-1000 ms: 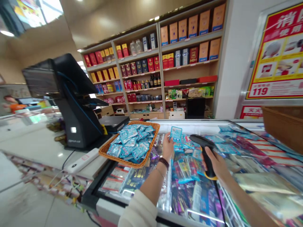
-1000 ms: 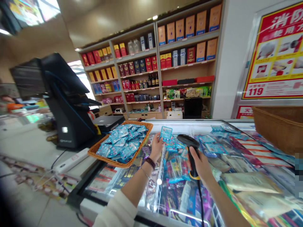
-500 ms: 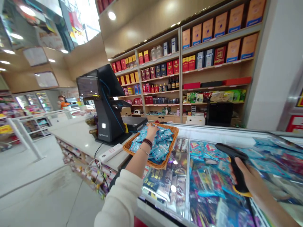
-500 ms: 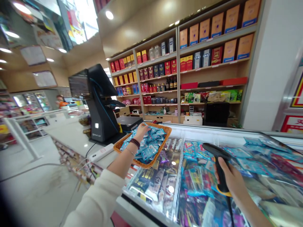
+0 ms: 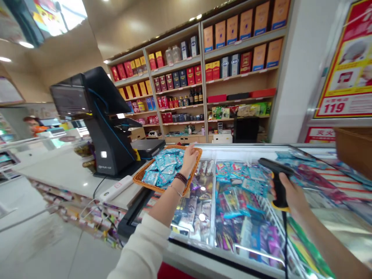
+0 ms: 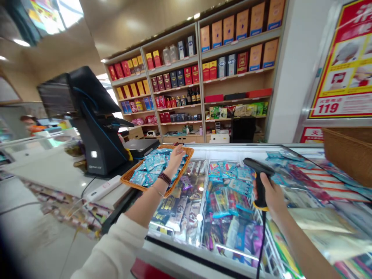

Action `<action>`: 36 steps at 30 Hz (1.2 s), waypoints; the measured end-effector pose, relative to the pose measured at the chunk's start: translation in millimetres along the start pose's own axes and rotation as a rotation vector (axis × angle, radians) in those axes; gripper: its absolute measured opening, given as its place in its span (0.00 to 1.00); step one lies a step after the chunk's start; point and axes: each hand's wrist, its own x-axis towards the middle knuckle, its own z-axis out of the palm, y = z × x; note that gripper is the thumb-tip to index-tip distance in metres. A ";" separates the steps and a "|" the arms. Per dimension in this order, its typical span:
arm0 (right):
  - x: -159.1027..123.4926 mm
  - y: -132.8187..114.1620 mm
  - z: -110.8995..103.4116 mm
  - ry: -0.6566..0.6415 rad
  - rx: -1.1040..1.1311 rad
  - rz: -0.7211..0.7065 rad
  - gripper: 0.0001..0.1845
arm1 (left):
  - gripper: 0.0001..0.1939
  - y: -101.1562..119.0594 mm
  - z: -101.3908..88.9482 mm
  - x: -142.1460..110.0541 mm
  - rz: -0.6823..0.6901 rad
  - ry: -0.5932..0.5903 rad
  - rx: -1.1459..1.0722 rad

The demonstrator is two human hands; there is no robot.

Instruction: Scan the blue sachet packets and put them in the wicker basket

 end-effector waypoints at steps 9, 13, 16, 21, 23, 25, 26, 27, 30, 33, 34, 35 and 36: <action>12.8 3.9 -36.5 0.065 0.067 0.014 0.36 | 0.25 -34.0 131.8 -87.7 0.060 -0.438 0.379; 16.8 15.2 -34.3 0.097 0.035 0.019 0.35 | 0.26 -27.0 178.7 -110.9 0.046 -0.532 0.637; 18.7 21.2 -33.3 0.101 -0.003 0.015 0.34 | 0.27 -21.9 201.4 -124.3 -0.001 -0.533 0.804; 19.7 25.4 -32.3 0.052 -0.075 0.060 0.34 | 0.20 -21.7 213.6 -131.5 -0.062 -0.428 0.851; 20.3 28.2 -28.9 0.076 -0.068 0.059 0.34 | 0.13 -24.2 213.7 -130.7 -0.070 -0.409 0.830; 21.0 31.0 -25.0 0.081 -0.065 0.057 0.33 | 0.07 -28.0 213.1 -129.5 -0.067 -0.391 0.801; 21.1 31.9 -23.3 0.074 -0.065 0.054 0.33 | 0.05 -30.3 212.7 -128.9 -0.063 -0.380 0.779; 21.1 32.2 -22.1 0.064 -0.063 0.051 0.34 | 0.04 -33.1 212.2 -128.3 -0.056 -0.367 0.748; 19.8 29.6 -21.0 0.035 -0.051 0.055 0.35 | 0.03 -43.2 209.2 -125.4 -0.061 -0.316 0.566; 17.0 25.1 -20.5 0.021 -0.047 0.075 0.35 | 0.06 -53.5 203.2 -121.2 -0.143 -0.251 0.263; 15.7 24.1 -20.0 0.020 -0.044 0.072 0.34 | 0.07 -56.2 200.6 -119.7 -0.177 -0.233 0.146; 14.3 23.6 -19.2 0.018 -0.039 0.065 0.34 | 0.07 -58.2 197.8 -118.3 -0.204 -0.217 0.031; 12.8 23.5 -18.4 0.008 -0.033 0.057 0.33 | 0.08 -59.6 194.8 -117.1 -0.223 -0.205 -0.074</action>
